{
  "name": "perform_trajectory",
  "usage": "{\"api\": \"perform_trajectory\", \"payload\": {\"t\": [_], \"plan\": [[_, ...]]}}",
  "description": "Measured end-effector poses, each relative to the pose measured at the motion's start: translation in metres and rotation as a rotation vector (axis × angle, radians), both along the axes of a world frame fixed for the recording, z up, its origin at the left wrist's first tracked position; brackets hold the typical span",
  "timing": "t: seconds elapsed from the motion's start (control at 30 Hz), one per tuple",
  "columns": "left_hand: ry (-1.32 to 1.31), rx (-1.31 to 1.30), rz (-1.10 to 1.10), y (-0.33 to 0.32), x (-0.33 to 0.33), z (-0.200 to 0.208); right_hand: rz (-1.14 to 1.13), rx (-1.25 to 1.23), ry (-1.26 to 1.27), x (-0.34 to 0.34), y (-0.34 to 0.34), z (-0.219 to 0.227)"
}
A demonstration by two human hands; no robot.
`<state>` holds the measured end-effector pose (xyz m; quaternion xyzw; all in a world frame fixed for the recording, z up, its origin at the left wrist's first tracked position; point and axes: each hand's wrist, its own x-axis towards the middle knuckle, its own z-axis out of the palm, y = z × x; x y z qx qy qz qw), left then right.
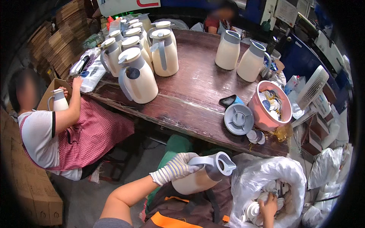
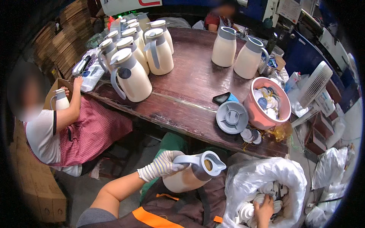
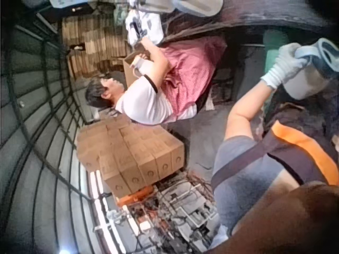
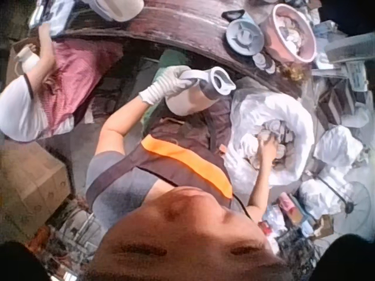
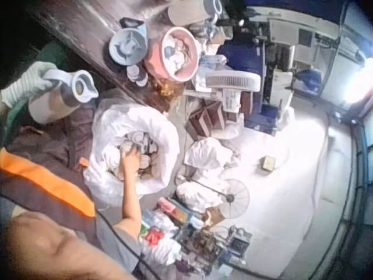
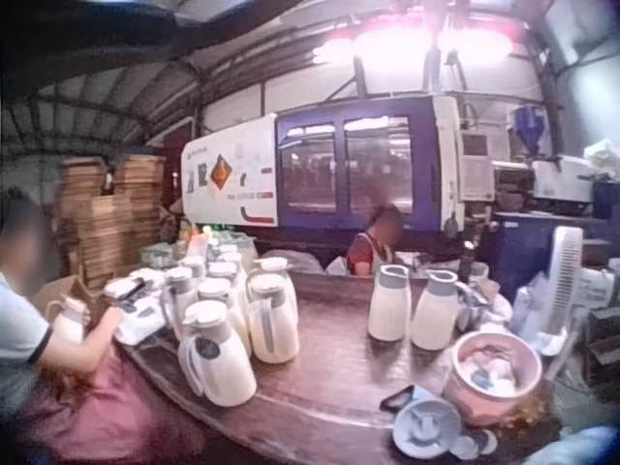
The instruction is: The person assembles white plastic pitchers by inserting a lid and securing it with a rubber band. They repeatedly pick up a pitcher, place a lid on top, and wrap a rubber band around the handle and lid to hold it in place. Completed pitchers are placed on the table.
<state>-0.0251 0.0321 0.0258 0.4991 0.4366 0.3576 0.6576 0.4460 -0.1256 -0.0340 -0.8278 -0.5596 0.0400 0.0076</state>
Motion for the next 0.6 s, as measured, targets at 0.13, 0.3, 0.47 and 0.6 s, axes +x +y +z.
{"api": "perform_trajectory", "payload": {"t": [0.13, 0.3, 0.47, 0.6], "plan": [[-0.065, -0.070, 0.055, -0.006, 0.001, -0.007, -0.107, -0.155, 0.036, -0.022, 0.024, 0.027], [-0.051, 0.021, 0.023, -0.012, -0.007, -0.012, -0.025, -0.304, -0.094, -0.003, 0.026, 0.015], [0.001, -0.082, 0.039, -0.014, -0.013, -0.003, -0.147, -0.182, 0.001, -0.020, 0.021, 0.018], [-0.007, -0.093, -0.047, -0.015, -0.014, -0.012, -0.036, 0.067, -0.009, -0.039, 0.021, 0.062]]}}
